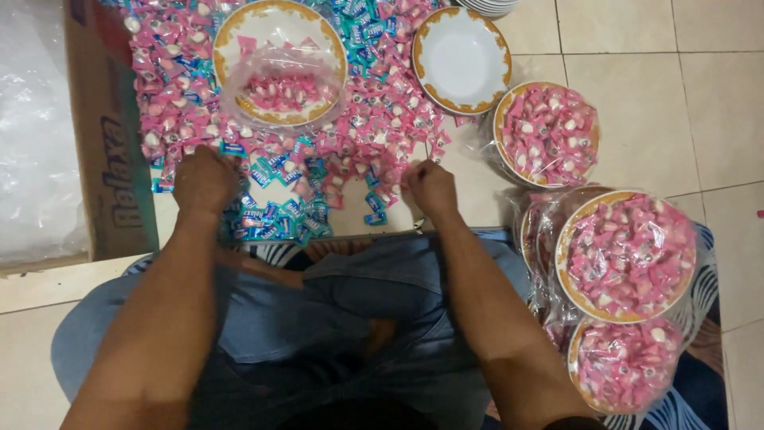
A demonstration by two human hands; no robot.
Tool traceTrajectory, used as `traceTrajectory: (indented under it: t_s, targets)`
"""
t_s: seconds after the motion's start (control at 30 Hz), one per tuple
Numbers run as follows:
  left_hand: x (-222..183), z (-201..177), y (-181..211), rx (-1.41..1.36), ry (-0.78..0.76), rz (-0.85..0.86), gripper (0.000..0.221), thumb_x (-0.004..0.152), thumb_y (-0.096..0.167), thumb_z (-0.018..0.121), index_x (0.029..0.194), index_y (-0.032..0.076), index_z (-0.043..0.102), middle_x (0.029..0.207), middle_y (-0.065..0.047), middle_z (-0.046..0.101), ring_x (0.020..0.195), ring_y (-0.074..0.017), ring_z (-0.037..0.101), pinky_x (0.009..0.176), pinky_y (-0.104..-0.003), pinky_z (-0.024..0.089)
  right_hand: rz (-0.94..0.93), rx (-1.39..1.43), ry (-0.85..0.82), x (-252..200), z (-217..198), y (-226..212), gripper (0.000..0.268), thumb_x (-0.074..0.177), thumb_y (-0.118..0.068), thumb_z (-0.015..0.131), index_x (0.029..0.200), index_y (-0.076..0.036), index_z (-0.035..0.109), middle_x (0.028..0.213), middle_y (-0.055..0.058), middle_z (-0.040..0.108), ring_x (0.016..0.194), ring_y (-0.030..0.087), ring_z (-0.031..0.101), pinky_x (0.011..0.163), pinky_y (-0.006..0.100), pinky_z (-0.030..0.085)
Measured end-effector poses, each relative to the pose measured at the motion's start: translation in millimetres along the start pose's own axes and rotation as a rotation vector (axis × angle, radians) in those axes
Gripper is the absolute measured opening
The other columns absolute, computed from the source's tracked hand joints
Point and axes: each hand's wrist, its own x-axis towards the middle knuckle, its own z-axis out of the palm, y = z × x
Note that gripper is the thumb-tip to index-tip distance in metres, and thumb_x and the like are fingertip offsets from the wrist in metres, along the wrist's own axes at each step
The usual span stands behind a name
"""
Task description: A person sitting on the floor sorts through a pile of wrapped candies and arranges them onto decorative plates.
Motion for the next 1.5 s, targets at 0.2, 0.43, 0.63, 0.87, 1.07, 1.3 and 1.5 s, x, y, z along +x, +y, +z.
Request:
traceTrajectory:
  t_s: [0.2,0.43,0.63,0.87,1.07,1.3,1.5]
  targets:
    - [-83,-17,86,-0.037,-0.06,0.308,0.027,0.102,0.028,0.053,0.104,0.006,0.067,0.102,-0.025,0.068,0.106,-0.0485,0.068,0.086,-0.06,0.055,-0.136,-0.24,-0.108,-42,-33,-98,0.028,0.094,-0.03,0.065,0.118,-0.015,0.068,0.108,0.012,0.065,0.1,0.037,0.072,0.084,0.049,0.061]
    - [-102,64,115,-0.062,-0.184,0.564,0.035,0.097,0.017,0.054,0.123,-0.006,0.061,0.114,-0.032,0.06,0.109,-0.0558,0.061,0.089,-0.065,0.054,-0.194,-0.01,0.014,-28,-28,-66,0.017,0.085,-0.019,0.07,0.095,-0.006,0.065,0.093,0.016,0.059,0.095,0.047,0.069,0.083,0.056,0.058]
    - [-88,126,101,-0.002,0.457,0.793,0.008,0.086,0.015,0.069,0.091,0.009,0.065,0.1,-0.014,0.053,0.085,-0.0397,0.064,0.058,-0.047,0.056,0.034,0.594,0.109,-34,-64,-63,0.008,0.089,-0.012,0.06,0.093,-0.013,0.053,0.068,0.01,0.068,0.056,0.02,0.065,0.057,0.032,0.05]
    - [-64,88,99,-0.352,0.397,0.481,0.012,0.096,0.018,0.065,0.089,0.008,0.067,0.105,-0.014,0.057,0.096,-0.0433,0.064,0.071,-0.05,0.055,0.003,0.012,-0.148,-35,-47,-62,0.023,0.091,-0.031,0.064,0.107,-0.016,0.072,0.098,0.017,0.074,0.101,0.041,0.072,0.087,0.051,0.057]
    - [-48,8,78,-0.678,0.189,0.008,0.015,0.104,0.021,0.043,0.104,0.028,0.057,0.089,-0.003,0.073,0.086,-0.0261,0.073,0.078,-0.042,0.055,0.0,-0.199,-0.283,-40,-30,-85,0.024,0.088,-0.025,0.065,0.109,-0.016,0.068,0.108,0.017,0.071,0.11,0.041,0.07,0.095,0.052,0.055]
    - [-56,38,58,-0.163,-0.002,0.283,0.024,0.103,0.022,0.047,0.122,0.02,0.062,0.102,-0.019,0.068,0.101,-0.0424,0.069,0.085,-0.055,0.057,0.05,0.121,-0.176,-52,-56,-87,0.028,0.091,-0.026,0.064,0.112,-0.011,0.055,0.106,0.02,0.071,0.109,0.046,0.068,0.095,0.054,0.052]
    - [-34,131,18,0.049,-0.004,0.484,0.032,0.105,0.024,0.049,0.134,0.028,0.061,0.099,-0.018,0.056,0.093,-0.0474,0.069,0.077,-0.058,0.058,-0.088,0.202,-0.105,-73,-74,-99,0.022,0.09,-0.033,0.062,0.108,-0.022,0.065,0.101,0.017,0.075,0.105,0.041,0.07,0.094,0.05,0.054]
